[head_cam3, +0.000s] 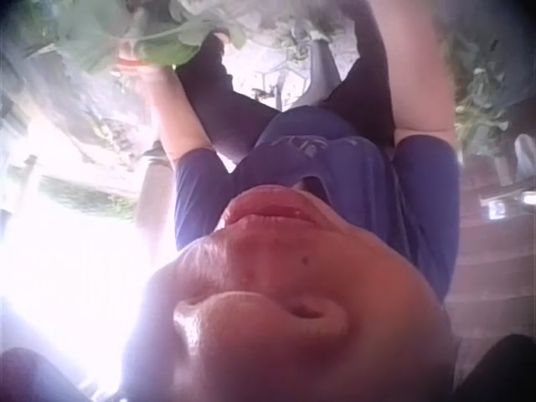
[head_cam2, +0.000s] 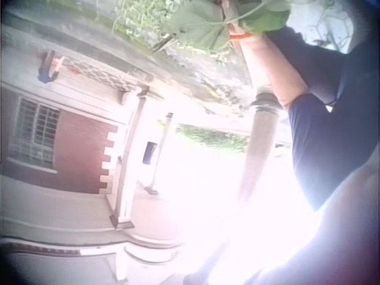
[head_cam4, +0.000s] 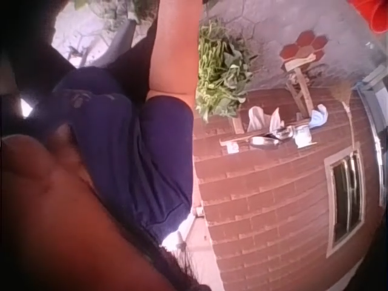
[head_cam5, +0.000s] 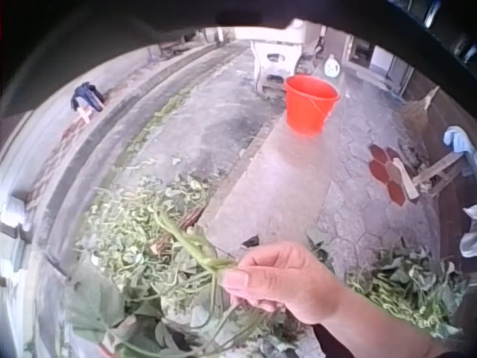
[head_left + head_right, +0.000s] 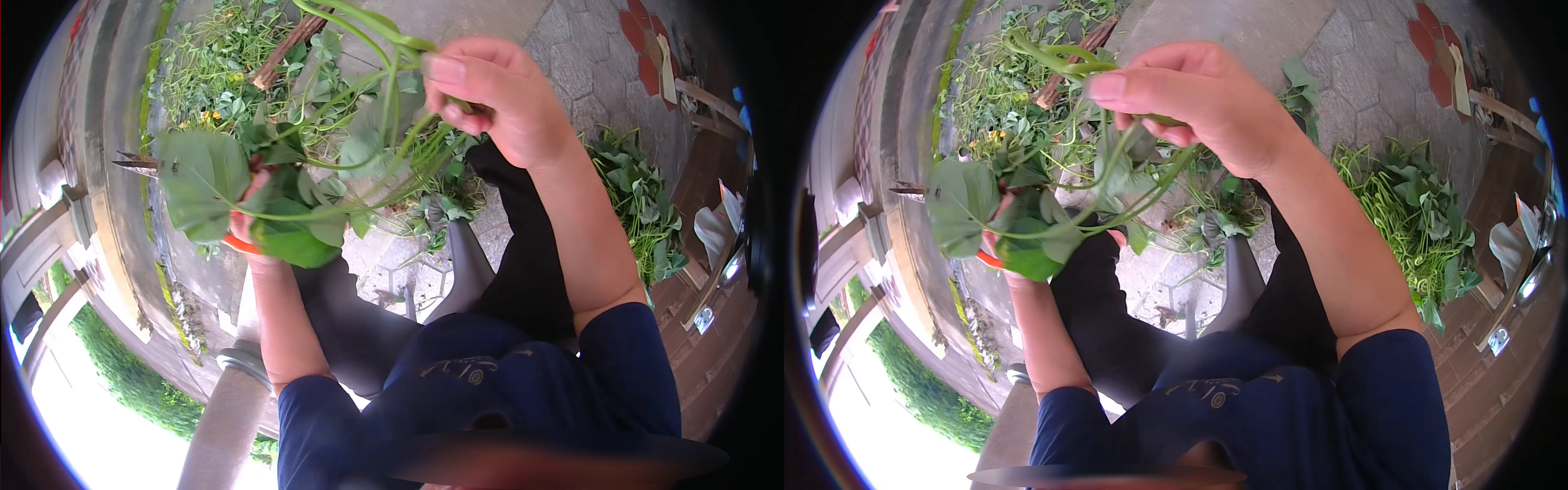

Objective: Trimming the stems and leaves of water spinach using a pair of scissors.

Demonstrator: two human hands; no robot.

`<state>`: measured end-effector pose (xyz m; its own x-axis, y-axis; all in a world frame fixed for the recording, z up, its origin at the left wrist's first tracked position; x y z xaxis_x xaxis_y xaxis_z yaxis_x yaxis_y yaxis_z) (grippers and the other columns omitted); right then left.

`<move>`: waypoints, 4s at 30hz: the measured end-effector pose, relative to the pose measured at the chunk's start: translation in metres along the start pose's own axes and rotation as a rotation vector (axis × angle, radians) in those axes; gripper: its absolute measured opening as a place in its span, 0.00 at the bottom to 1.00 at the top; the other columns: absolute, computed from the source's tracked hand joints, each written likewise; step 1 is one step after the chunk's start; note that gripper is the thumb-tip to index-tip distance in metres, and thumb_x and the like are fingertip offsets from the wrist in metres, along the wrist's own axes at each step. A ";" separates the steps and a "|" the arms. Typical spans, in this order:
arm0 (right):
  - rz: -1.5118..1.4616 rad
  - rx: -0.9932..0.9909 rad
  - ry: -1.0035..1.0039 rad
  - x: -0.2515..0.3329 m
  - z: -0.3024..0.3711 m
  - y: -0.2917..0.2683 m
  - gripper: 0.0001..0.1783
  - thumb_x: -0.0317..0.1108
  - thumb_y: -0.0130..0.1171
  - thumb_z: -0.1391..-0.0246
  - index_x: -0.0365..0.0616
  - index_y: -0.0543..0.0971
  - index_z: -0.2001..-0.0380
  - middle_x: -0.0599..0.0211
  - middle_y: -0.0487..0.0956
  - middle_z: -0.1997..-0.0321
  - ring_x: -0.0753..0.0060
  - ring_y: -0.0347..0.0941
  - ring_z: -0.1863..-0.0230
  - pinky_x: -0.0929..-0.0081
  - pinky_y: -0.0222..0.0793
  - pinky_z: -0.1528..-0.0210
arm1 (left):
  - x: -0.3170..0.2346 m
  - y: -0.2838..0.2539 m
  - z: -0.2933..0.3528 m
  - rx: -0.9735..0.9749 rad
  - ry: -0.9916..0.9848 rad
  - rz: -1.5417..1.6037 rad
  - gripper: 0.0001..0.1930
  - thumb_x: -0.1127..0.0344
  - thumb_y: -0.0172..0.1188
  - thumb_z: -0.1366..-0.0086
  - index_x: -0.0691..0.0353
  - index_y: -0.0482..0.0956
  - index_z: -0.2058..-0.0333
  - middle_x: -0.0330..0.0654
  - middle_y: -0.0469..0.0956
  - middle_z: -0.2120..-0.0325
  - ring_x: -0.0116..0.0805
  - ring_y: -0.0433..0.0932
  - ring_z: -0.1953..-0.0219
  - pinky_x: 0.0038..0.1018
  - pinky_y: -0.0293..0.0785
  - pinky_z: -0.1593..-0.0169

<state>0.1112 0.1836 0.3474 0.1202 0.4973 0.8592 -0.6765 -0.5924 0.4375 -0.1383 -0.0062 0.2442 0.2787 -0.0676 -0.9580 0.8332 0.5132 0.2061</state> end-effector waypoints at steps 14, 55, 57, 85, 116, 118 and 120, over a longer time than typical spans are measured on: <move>0.076 0.114 -0.091 -0.013 -0.012 0.026 0.12 0.40 0.60 0.51 0.41 0.78 0.79 0.76 0.74 0.79 0.92 0.60 0.81 0.91 0.51 0.80 | -0.112 0.034 0.011 -0.196 0.425 -0.216 0.17 0.71 0.52 0.48 0.68 0.69 0.58 0.45 0.74 0.71 0.29 0.71 0.74 0.22 0.68 0.69; 0.476 0.274 -0.533 0.012 -0.007 0.044 0.12 0.28 0.67 0.62 0.39 0.73 0.89 0.67 0.66 0.88 0.80 0.58 0.87 0.78 0.46 0.85 | -0.016 0.077 0.046 0.403 -0.304 -0.735 0.19 0.75 0.59 0.48 0.62 0.69 0.55 0.39 0.75 0.74 0.27 0.74 0.72 0.22 0.71 0.63; 0.458 0.285 -0.518 0.010 -0.008 0.043 0.12 0.28 0.66 0.61 0.39 0.73 0.88 0.68 0.66 0.88 0.80 0.58 0.87 0.78 0.46 0.85 | -0.015 0.078 0.048 0.411 -0.310 -0.727 0.19 0.75 0.59 0.48 0.62 0.69 0.55 0.39 0.75 0.74 0.27 0.74 0.72 0.22 0.71 0.63; 0.233 0.309 -0.346 -0.012 -0.015 0.043 0.12 0.27 0.64 0.57 0.38 0.73 0.87 0.71 0.68 0.86 0.88 0.59 0.85 0.84 0.47 0.85 | -0.018 0.079 0.041 0.370 -0.332 -0.630 0.10 0.74 0.53 0.41 0.71 0.68 0.61 0.38 0.76 0.75 0.22 0.71 0.74 0.19 0.69 0.66; -0.230 -0.211 -0.172 -0.015 -0.002 0.009 0.13 0.43 0.58 0.49 0.47 0.72 0.78 0.80 0.64 0.87 0.86 0.58 0.88 0.86 0.52 0.86 | 0.008 -0.105 0.009 -0.473 -0.099 0.945 0.14 0.61 0.46 0.40 0.66 0.65 0.60 0.45 0.70 0.70 0.33 0.67 0.71 0.26 0.60 0.71; -0.310 -0.228 -0.182 0.000 0.022 -0.003 0.11 0.41 0.57 0.48 0.47 0.72 0.77 0.78 0.67 0.85 0.84 0.60 0.86 0.85 0.53 0.85 | 0.026 -0.124 0.026 -0.597 -0.160 1.040 0.16 0.60 0.44 0.38 0.66 0.63 0.58 0.46 0.70 0.68 0.35 0.66 0.70 0.27 0.60 0.70; -0.401 -0.242 -0.221 0.017 0.051 -0.019 0.10 0.39 0.56 0.48 0.47 0.72 0.75 0.77 0.68 0.83 0.83 0.62 0.84 0.84 0.56 0.83 | 0.035 -0.119 0.038 -0.708 -0.223 1.105 0.18 0.58 0.42 0.37 0.67 0.61 0.56 0.46 0.70 0.66 0.37 0.65 0.69 0.29 0.59 0.69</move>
<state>0.1637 0.1712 0.3674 0.5378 0.4939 0.6832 -0.6911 -0.2059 0.6928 -0.2093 -0.1016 0.1934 0.7717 0.5668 -0.2884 -0.2874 0.7154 0.6369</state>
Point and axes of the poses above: each hand's wrist, its own z-axis away from the middle knuckle, its own y-axis out of the palm, x = y × z, the point moved 9 cm from there along -z, towards the middle knuckle
